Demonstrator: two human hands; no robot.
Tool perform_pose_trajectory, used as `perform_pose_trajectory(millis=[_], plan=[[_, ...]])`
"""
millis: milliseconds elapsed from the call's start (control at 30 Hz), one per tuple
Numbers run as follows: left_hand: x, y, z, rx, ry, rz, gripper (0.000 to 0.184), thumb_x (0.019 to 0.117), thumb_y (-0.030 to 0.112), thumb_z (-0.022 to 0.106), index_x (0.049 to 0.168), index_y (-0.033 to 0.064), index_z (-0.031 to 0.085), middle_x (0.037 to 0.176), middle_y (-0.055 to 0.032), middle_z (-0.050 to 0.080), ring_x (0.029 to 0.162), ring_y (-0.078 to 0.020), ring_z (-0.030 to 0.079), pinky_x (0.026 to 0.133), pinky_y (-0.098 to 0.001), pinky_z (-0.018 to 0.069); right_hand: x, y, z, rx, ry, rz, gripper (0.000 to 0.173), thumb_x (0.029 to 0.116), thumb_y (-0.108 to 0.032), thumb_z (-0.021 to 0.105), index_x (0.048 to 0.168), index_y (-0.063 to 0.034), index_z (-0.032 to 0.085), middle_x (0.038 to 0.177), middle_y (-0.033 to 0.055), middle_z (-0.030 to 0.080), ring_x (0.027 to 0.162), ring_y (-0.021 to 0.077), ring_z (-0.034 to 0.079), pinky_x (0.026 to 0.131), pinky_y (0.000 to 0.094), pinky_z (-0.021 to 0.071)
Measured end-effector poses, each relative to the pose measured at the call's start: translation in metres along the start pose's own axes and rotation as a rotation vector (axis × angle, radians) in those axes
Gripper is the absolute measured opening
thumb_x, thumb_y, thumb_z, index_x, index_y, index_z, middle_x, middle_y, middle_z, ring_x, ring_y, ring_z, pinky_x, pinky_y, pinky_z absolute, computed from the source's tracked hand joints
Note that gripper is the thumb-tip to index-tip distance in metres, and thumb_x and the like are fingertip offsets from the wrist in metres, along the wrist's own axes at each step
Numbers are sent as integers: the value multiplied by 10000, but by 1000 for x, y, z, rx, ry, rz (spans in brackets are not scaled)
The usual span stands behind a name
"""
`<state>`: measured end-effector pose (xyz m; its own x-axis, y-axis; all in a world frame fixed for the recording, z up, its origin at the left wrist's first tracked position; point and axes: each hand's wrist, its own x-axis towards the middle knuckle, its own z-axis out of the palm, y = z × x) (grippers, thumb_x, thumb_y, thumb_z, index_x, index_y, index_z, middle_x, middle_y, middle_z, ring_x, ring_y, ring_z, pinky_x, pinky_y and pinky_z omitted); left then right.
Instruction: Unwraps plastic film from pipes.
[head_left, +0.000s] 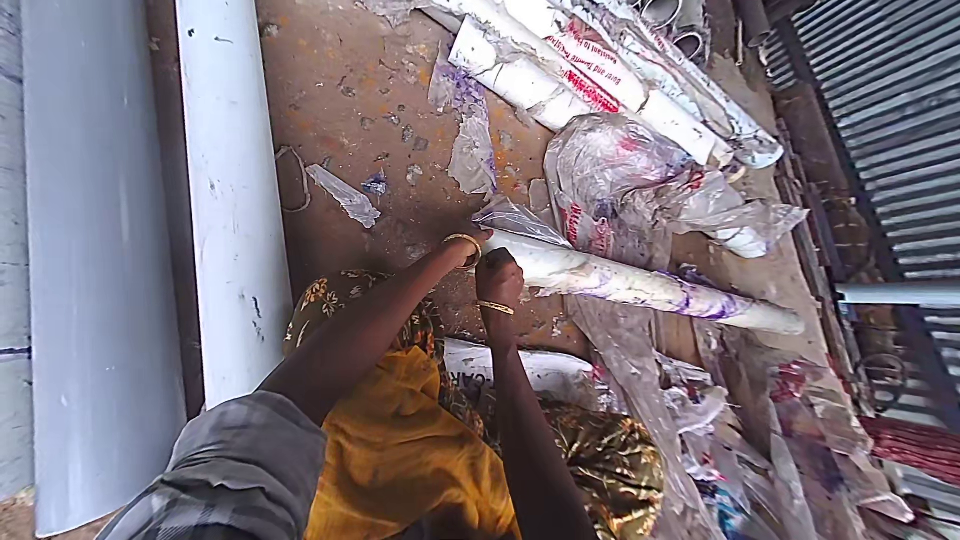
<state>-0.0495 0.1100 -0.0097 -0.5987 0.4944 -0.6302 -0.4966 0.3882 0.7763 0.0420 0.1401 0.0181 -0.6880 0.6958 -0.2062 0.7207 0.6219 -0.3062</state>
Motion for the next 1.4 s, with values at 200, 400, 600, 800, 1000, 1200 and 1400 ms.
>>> perform_pose_trajectory(millis=[200, 400, 600, 800, 1000, 1200, 1400], plan=[[3, -3, 1, -7, 10, 14, 450, 1080, 264, 548, 1333, -108, 548, 1379, -305, 541, 1290, -376, 523, 1095, -531, 398, -3, 28, 25, 79, 246, -230, 256, 977, -75, 646, 1197, 38, 715, 1244, 288, 640, 909, 422, 701, 803, 536, 563], [-4, 1, -1, 26, 9, 2, 472, 1084, 271, 539, 1346, -122, 537, 1406, -313, 528, 1339, -388, 499, 1125, -528, 377, 0, 34, 35, 58, 308, -293, 189, 993, -49, 599, 1038, 54, 751, 1089, 280, 704, 898, 461, 709, 775, 582, 552], [6, -3, 3, 22, 29, 7, 448, 1079, 267, 549, 1320, -111, 559, 1380, -309, 545, 1311, -388, 518, 1107, -539, 393, 13, 31, 9, 194, -12, -211, 165, 1003, -10, 582, 1063, 62, 718, 1108, 288, 673, 1065, 433, 650, 936, 590, 491], [12, -7, 6, -44, 21, -1, 476, 1083, 257, 540, 1380, -114, 506, 1439, -321, 490, 1363, -397, 469, 1132, -547, 363, 19, 61, 6, 332, -136, -496, 154, 950, 91, 584, 1044, 161, 684, 1064, 328, 648, 1037, 415, 625, 959, 493, 494], [12, -9, 4, -44, 2, 51, 460, 1103, 257, 491, 1386, -106, 502, 1436, -319, 493, 1357, -386, 473, 1136, -535, 358, 7, 68, 12, 503, 161, -460, 157, 945, 47, 606, 1043, 104, 715, 1102, 272, 677, 764, 234, 674, 691, 339, 565], [5, -6, 3, 1, 16, 45, 475, 1095, 264, 511, 1378, -117, 506, 1432, -317, 503, 1358, -385, 481, 1138, -526, 363, -9, 37, 40, 192, 269, -291, 227, 962, -61, 658, 1150, 25, 751, 1205, 265, 665, 849, 395, 697, 750, 534, 557], [7, -6, 4, 2, 22, 2, 479, 1091, 285, 519, 1372, -103, 518, 1426, -310, 509, 1353, -386, 484, 1125, -536, 372, -4, 31, 40, 163, 255, -248, 189, 998, 8, 555, 1025, 62, 733, 1178, 288, 661, 972, 450, 688, 823, 556, 553]])
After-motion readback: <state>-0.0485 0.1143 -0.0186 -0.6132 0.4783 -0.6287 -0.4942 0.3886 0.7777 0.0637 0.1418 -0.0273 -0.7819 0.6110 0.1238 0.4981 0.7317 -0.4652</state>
